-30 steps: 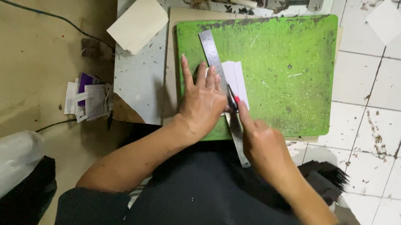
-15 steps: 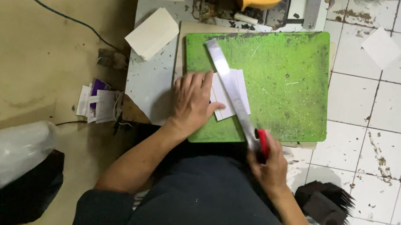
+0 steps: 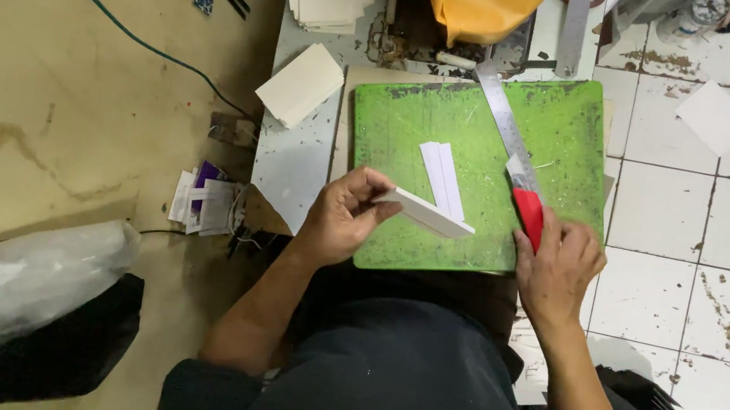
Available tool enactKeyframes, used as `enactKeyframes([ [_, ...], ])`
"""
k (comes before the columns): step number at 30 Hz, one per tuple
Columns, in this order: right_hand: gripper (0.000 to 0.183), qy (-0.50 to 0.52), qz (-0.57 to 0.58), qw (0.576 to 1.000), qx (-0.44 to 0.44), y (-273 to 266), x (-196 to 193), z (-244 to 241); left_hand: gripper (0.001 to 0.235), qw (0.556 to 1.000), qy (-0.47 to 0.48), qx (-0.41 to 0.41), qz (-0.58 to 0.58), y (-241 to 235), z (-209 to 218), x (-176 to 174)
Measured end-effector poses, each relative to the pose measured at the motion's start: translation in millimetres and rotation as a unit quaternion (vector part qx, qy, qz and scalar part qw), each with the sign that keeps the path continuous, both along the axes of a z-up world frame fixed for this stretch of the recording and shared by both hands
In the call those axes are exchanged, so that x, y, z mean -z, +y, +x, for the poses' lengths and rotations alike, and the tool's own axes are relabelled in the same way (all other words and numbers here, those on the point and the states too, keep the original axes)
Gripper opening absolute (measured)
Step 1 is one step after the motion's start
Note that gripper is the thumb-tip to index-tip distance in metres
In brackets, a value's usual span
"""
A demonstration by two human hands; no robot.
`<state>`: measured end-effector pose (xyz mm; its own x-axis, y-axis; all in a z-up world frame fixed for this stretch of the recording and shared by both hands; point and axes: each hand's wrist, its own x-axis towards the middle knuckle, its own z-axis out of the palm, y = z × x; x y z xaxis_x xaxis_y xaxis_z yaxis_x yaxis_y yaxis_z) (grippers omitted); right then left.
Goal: Measuring and cutting small rectangular strips of white material using a metal ruler and a utility knife on a cutting mat.
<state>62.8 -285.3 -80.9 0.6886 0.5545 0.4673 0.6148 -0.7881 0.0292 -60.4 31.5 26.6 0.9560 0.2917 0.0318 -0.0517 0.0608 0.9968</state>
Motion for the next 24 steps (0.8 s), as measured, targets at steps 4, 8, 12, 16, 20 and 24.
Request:
enactKeyframes([
  [4, 0.052, 0.174, 0.197, 0.959, -0.106, 27, -60, -7, 0.023, 0.999, -0.028, -0.002, -0.036, -13, -4, 7],
  [8, 0.061, 0.435, 0.41, 0.778, -0.197, 51, -100, -29, 0.026, 0.994, -0.029, -0.009, -0.106, -25, -7, 4],
  [12, 0.054, 0.511, 0.488, 0.682, -0.189, 54, -91, -30, 0.035, 0.992, -0.004, -0.017, -0.121, -27, -8, -11],
  [16, 0.051, 0.521, 0.506, 0.668, -0.163, 56, -89, -31, 0.051, 0.994, 0.007, 0.0, -0.109, -24, -8, -26],
  [20, 0.044, 0.535, 0.502, 0.659, -0.164, 56, -88, -31, 0.036, 0.997, 0.011, 0.016, -0.069, -21, -9, -18],
  [24, 0.038, 0.535, 0.496, 0.665, -0.161, 55, -83, -32, 0.035, 0.997, 0.016, 0.02, -0.069, -20, -9, -10],
])
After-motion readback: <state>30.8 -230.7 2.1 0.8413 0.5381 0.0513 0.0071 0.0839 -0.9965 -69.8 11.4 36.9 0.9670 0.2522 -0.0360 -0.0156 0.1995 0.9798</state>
